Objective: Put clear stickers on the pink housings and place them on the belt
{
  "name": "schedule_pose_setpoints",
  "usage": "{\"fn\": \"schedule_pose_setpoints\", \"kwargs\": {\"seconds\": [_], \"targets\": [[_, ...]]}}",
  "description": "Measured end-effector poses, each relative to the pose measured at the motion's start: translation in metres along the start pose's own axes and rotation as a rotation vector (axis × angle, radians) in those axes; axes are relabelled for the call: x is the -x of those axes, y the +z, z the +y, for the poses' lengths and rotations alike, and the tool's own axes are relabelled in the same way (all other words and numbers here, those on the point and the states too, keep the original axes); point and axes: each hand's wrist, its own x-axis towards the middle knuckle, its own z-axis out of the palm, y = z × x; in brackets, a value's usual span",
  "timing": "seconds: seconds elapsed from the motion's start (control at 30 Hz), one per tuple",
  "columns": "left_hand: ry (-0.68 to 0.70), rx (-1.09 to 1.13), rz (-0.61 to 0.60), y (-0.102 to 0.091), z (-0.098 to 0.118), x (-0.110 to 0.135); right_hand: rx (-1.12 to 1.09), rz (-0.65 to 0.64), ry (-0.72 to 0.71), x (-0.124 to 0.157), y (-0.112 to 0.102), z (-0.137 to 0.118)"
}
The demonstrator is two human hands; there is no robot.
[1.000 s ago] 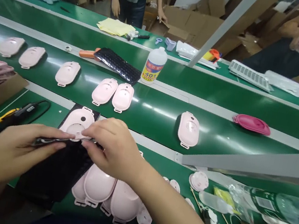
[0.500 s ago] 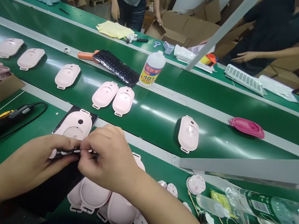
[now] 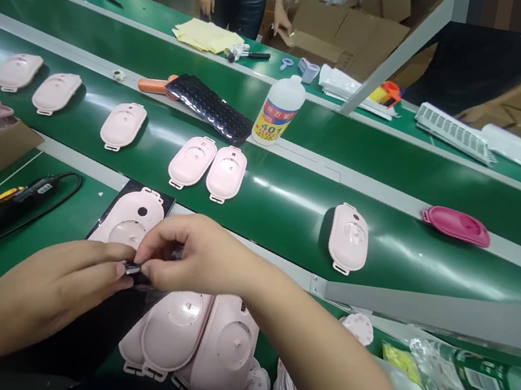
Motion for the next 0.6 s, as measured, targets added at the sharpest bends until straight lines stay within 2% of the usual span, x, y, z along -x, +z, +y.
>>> {"fn": "schedule_pose_setpoints", "kwargs": {"seconds": [0.13,0.23,0.3,0.4,0.47,0.53,0.6], "targets": [[-0.021,0.037,-0.087,0.002,-0.001,-0.002,0.266,0.147,-0.263,0.015,0.007,-0.002],[0.037,-0.030,-0.040,0.003,0.005,-0.007,0.301,0.172,-0.324,0.022,0.008,0.000],[0.089,-0.114,0.014,0.002,0.010,-0.010,0.191,0.154,-0.240,0.025,0.008,0.002],[0.136,-0.206,0.063,0.000,0.018,-0.013,-0.100,0.063,0.044,0.022,0.006,0.007],[0.124,-0.195,0.082,-0.004,0.022,-0.015,-0.272,0.063,0.181,0.016,-0.002,0.015],[0.083,-0.145,0.084,-0.009,0.024,-0.016,-0.349,0.199,0.204,0.005,-0.020,0.027],[0.028,-0.092,0.088,-0.015,0.023,-0.016,-0.291,0.463,0.178,-0.009,-0.049,0.045]]}}
